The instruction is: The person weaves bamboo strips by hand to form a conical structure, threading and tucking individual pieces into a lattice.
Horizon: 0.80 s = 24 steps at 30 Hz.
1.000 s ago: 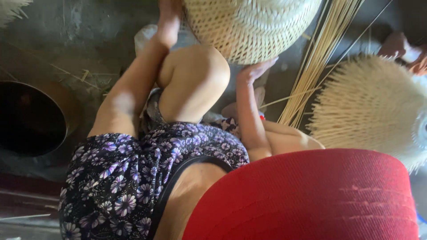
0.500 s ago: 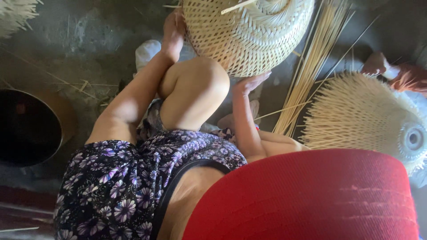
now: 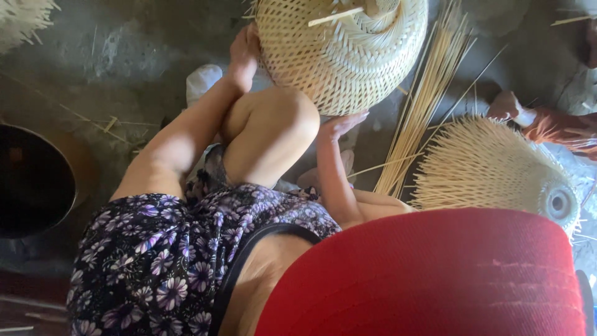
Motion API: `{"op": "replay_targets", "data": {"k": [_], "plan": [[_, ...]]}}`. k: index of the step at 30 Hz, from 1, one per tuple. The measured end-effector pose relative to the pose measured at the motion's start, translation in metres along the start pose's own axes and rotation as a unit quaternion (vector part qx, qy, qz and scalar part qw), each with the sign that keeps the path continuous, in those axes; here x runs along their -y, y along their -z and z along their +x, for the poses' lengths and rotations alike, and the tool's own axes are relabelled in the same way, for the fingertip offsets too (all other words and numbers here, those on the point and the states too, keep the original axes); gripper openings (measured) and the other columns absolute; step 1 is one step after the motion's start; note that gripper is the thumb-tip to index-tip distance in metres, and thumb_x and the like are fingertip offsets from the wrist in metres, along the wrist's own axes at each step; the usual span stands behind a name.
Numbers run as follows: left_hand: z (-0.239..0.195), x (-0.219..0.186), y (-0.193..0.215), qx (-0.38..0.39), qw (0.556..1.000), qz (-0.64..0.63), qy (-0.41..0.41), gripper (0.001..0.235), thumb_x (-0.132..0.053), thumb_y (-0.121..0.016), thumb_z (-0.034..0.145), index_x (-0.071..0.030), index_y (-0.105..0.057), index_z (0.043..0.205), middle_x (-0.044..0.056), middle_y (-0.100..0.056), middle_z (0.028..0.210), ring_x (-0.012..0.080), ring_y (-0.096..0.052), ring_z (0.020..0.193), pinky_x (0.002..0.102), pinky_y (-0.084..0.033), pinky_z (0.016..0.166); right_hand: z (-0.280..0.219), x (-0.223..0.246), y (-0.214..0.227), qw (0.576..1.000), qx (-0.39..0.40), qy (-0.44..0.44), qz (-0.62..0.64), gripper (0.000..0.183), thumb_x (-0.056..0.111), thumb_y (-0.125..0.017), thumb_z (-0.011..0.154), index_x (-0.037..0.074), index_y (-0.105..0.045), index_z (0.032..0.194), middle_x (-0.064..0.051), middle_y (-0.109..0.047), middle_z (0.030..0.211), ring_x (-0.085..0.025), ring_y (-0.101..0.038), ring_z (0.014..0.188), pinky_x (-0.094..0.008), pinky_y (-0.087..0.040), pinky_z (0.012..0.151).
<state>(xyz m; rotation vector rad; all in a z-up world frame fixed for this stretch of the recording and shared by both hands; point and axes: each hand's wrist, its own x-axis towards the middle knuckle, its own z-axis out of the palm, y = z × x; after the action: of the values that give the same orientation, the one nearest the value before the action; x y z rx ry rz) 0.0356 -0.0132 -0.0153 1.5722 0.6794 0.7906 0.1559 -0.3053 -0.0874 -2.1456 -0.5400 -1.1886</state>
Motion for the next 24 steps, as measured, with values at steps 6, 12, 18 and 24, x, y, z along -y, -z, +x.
{"op": "replay_targets", "data": {"k": [6,12,18,24], "plan": [[0.026,0.016,-0.018,-0.067,0.976,0.155,-0.136,0.047,-0.042,-0.041,0.114,-0.007,-0.070,0.124,0.021,-0.068,0.115,0.0399,-0.060,0.105,0.048,-0.047,0.091,-0.005,0.025,0.014,0.974,0.029,-0.210,0.077,0.067,0.040,-0.030,0.115,-0.008,-0.011,0.158,-0.030,-0.025,0.160,-0.044,-0.029,0.149,-0.053,-0.023,0.129],[0.005,0.005,-0.009,0.043,0.990,-0.064,0.115,0.061,-0.054,-0.043,0.106,-0.001,-0.072,0.111,0.015,-0.074,0.105,0.0228,-0.067,0.097,0.041,-0.051,0.088,-0.006,0.014,0.000,0.935,0.010,-0.320,0.155,0.066,0.040,-0.031,0.114,-0.007,-0.015,0.157,-0.029,-0.028,0.158,-0.042,-0.031,0.146,-0.052,-0.025,0.126],[0.000,-0.013,-0.004,0.032,0.988,-0.061,0.139,0.063,-0.055,-0.044,0.103,0.002,-0.069,0.111,0.018,-0.071,0.108,0.0258,-0.061,0.097,0.042,-0.050,0.086,-0.018,0.015,-0.004,0.889,0.006,-0.406,0.213,0.065,0.040,-0.032,0.114,-0.007,-0.018,0.156,-0.028,-0.030,0.156,-0.040,-0.034,0.144,-0.050,-0.027,0.124],[0.010,0.016,-0.009,-0.018,1.000,-0.003,0.011,0.063,-0.050,-0.043,0.108,0.009,-0.058,0.122,0.027,-0.056,0.122,0.0361,-0.053,0.113,0.048,-0.043,0.094,-0.006,0.026,-0.007,0.853,-0.004,-0.449,0.267,0.064,0.040,-0.033,0.113,-0.006,-0.021,0.155,-0.027,-0.033,0.154,-0.038,-0.036,0.141,-0.049,-0.028,0.122]]}}
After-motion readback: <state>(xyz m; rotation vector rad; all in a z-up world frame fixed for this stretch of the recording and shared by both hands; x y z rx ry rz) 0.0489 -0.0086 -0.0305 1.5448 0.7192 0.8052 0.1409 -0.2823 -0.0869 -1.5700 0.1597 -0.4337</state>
